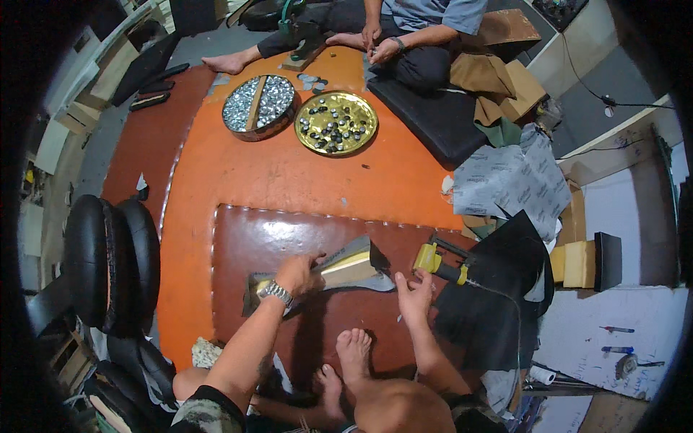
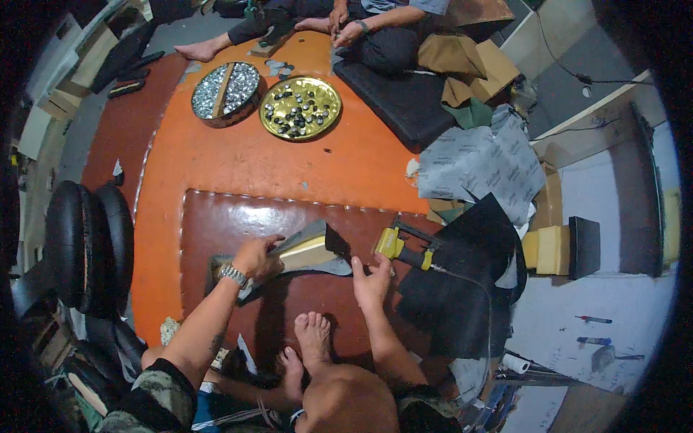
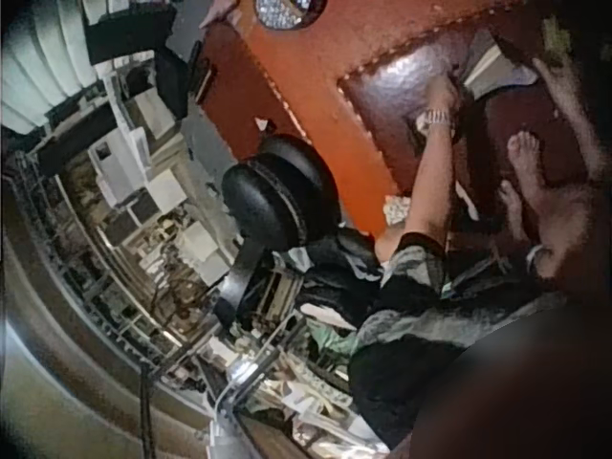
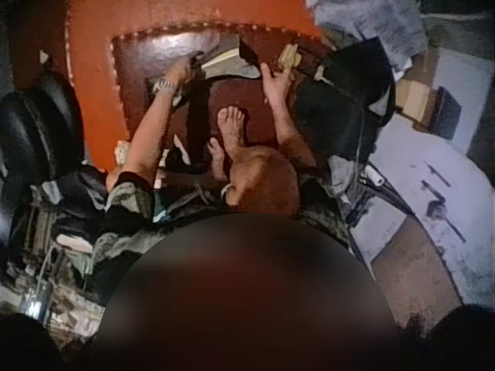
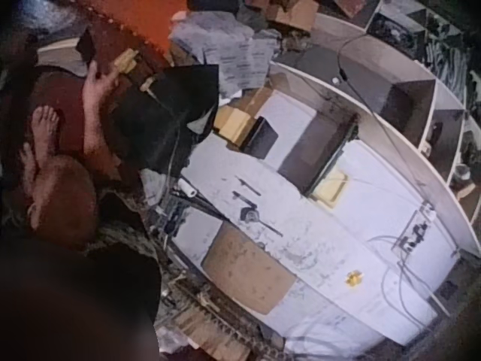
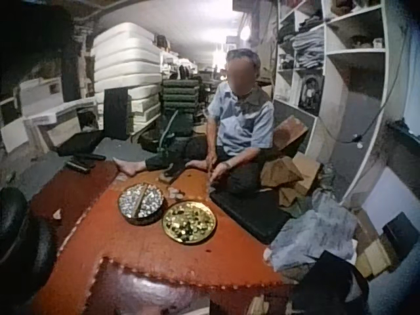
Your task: The person is reupholstering a piece of furniture by attaching a black fabric cover to a foam cushion using a staple gun. They repeatedly position the fabric and drive staples into the cushion's edge.
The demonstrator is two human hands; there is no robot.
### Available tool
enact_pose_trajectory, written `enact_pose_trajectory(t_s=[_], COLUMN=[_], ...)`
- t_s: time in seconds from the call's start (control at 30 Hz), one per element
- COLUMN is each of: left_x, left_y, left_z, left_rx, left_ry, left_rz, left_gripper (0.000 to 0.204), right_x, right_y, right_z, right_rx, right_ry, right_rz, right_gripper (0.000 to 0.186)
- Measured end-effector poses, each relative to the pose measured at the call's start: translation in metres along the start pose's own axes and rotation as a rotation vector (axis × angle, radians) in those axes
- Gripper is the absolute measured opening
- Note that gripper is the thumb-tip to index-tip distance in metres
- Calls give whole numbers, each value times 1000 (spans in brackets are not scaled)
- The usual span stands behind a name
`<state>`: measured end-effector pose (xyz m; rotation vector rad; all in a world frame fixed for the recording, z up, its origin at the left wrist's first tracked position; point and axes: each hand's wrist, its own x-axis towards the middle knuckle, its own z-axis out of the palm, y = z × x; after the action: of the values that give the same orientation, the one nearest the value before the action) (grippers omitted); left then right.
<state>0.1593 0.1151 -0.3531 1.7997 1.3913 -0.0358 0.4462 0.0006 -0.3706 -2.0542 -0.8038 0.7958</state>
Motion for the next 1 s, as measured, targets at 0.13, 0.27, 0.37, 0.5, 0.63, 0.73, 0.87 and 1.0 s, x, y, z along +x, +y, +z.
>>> enact_pose_trajectory(t_s=[0.13, 0.27, 0.37, 0.5, 0.63, 0.73, 0.87, 1.0], left_x=[5, 2, -6, -37, -85, -110, -130, -138], left_y=[2, 27, 34, 25, 12, 4, -12, -26], left_z=[30, 55, 57, 63, 81, 100, 120, 128], left_rx=[124, 271, 374, 264, 202, 360, 554, 654], left_ry=[-253, -332, -47, 263, 34, 85, 44, 62], left_rz=[60, 115, 248, 285, 366, 443, 440, 456], left_gripper=[51, 43, 31, 20, 25, 40, 54, 55], right_x=[-7, -2, -17, -57, -70, -68, -61, -51], right_y=[31, 70, 100, 120, 118, 117, 119, 101], right_z=[-27, -41, -52, -54, -50, -47, -48, -49], right_rx=[-40, -324, -416, -239, -69, -292, -392, -444], right_ry=[-456, -650, -779, -531, -322, -275, -341, -401], right_rz=[-64, -21, 40, 70, 144, 133, 113, 124], right_gripper=[74, 53, 51, 43, 40, 42, 48, 53])
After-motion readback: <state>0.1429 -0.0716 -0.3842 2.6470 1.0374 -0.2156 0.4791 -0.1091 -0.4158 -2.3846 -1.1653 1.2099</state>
